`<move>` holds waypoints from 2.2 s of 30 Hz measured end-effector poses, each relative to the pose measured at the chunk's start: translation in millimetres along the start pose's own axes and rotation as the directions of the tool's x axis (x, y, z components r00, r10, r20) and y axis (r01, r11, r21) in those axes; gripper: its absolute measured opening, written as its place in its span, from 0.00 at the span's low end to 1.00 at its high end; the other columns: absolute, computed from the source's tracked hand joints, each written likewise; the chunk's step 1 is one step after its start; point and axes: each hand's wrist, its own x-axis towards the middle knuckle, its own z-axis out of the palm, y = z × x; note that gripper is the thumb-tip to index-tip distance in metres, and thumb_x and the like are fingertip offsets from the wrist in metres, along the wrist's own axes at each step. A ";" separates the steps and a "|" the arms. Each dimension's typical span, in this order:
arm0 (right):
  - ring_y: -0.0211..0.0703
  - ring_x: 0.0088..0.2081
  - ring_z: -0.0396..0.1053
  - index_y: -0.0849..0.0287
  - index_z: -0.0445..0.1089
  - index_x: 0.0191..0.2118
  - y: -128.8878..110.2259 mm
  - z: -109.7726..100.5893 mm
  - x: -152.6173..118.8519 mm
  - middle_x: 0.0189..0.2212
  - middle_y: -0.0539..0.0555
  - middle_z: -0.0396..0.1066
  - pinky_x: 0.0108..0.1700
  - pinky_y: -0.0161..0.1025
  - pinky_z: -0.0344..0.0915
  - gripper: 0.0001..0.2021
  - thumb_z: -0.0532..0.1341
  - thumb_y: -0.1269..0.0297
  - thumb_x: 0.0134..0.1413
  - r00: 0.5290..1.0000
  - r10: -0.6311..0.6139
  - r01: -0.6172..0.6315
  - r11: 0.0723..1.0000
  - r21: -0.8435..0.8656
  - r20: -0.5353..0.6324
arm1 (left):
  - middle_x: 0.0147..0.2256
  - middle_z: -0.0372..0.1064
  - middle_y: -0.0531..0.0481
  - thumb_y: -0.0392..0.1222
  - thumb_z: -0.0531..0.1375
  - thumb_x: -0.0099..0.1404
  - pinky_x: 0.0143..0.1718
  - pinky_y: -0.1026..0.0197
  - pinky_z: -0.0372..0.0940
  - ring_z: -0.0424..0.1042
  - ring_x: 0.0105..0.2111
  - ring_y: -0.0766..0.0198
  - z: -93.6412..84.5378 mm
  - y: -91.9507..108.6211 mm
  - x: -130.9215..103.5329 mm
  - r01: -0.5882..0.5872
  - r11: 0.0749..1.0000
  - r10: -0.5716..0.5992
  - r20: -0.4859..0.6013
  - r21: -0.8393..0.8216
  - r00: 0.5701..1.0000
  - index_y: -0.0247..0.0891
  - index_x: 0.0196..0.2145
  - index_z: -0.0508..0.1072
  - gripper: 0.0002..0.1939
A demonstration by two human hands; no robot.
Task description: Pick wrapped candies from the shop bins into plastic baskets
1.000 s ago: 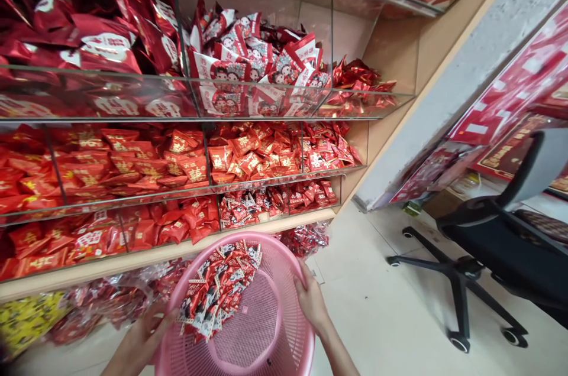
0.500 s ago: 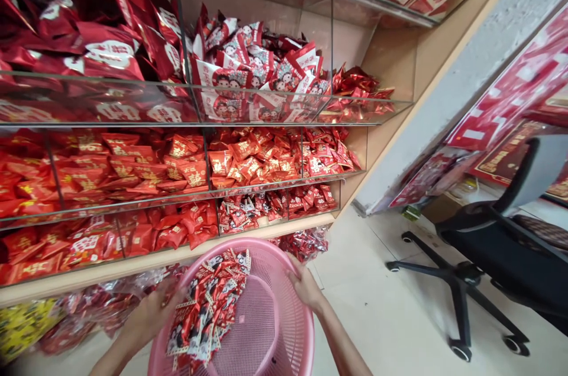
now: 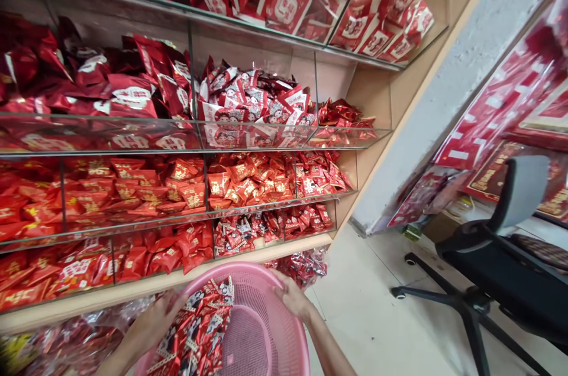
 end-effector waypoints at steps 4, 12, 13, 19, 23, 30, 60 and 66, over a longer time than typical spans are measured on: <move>0.48 0.50 0.62 0.57 0.58 0.56 1.9 -1.6 13.5 0.50 0.57 0.64 0.53 0.48 0.55 0.29 0.57 0.50 0.49 0.997 -0.006 0.004 1.000 0.021 0.071 | 0.34 0.74 0.42 0.56 0.44 0.59 0.39 0.55 0.63 0.73 0.36 0.52 5.1 -9.2 0.0 0.009 1.000 -0.009 -0.023 0.013 1.000 0.38 0.43 0.69 0.25; 0.49 0.54 0.57 0.57 0.60 0.54 3.9 1.7 23.3 0.53 0.57 0.61 0.57 0.49 0.50 0.28 0.58 0.50 0.48 0.997 -0.032 0.031 0.999 0.015 0.067 | 0.35 0.73 0.40 0.52 0.46 0.57 0.39 0.55 0.63 0.72 0.36 0.51 0.6 -14.6 -12.1 -0.032 0.992 0.036 -0.034 0.123 0.999 0.37 0.45 0.69 0.24; 0.49 0.55 0.57 0.57 0.60 0.54 1.8 3.0 23.9 0.53 0.57 0.61 0.57 0.48 0.51 0.28 0.58 0.51 0.48 0.996 -0.045 0.043 0.999 0.016 0.077 | 0.38 0.72 0.39 0.51 0.47 0.57 0.39 0.55 0.62 0.72 0.36 0.51 -1.9 -14.6 -14.3 -0.052 0.989 0.056 -0.023 0.138 0.998 0.37 0.46 0.68 0.24; 0.47 0.53 0.60 0.59 0.61 0.54 -0.3 9.9 28.3 0.52 0.58 0.62 0.56 0.46 0.53 0.26 0.55 0.52 0.51 0.998 -0.057 0.061 0.988 -0.143 0.031 | 0.38 0.72 0.40 0.50 0.43 0.61 0.42 0.55 0.61 0.70 0.40 0.52 -8.6 -9.5 -18.9 -0.044 0.995 0.040 0.043 0.092 0.998 0.37 0.45 0.67 0.23; 0.48 0.53 0.60 0.61 0.61 0.53 7.4 11.3 26.8 0.51 0.59 0.63 0.55 0.46 0.54 0.27 0.54 0.51 0.51 0.998 -0.046 0.032 0.958 -0.285 -0.043 | 0.40 0.71 0.41 0.52 0.41 0.63 0.43 0.57 0.60 0.69 0.43 0.54 -9.8 4.6 -16.0 -0.018 1.000 0.018 -0.019 0.007 1.000 0.39 0.44 0.66 0.23; 0.48 0.45 0.67 0.60 0.64 0.50 7.4 12.1 21.6 0.45 0.58 0.69 0.49 0.43 0.61 0.24 0.54 0.51 0.50 0.991 -0.053 0.013 0.950 -0.313 -0.121 | 0.34 0.71 0.46 0.49 0.44 0.62 0.37 0.64 0.60 0.70 0.36 0.60 -28.9 35.5 -3.6 -0.167 0.985 0.158 -0.185 -0.033 0.970 0.39 0.31 0.66 0.16; 0.50 0.40 0.61 0.60 0.56 0.50 -190.5 -123.3 66.2 0.39 0.59 0.66 0.40 0.45 0.57 0.25 0.55 0.53 0.48 0.537 -0.591 -0.237 0.580 -0.780 -0.603 | 0.42 0.72 0.52 0.55 0.49 0.59 0.46 0.63 0.62 0.69 0.44 0.59 10.3 -0.4 -5.8 -0.240 0.919 0.137 -0.318 -0.312 0.938 0.43 0.40 0.70 0.19; 0.50 0.39 0.62 0.57 0.55 0.52 -183.7 -121.5 70.9 0.37 0.57 0.67 0.39 0.46 0.58 0.27 0.57 0.52 0.46 0.581 -0.550 -0.207 0.613 -0.762 -0.600 | 0.41 0.71 0.49 0.56 0.49 0.58 0.47 0.59 0.63 0.68 0.44 0.57 17.8 -16.9 -20.9 -0.168 0.938 0.033 -0.407 -0.302 0.913 0.41 0.38 0.70 0.20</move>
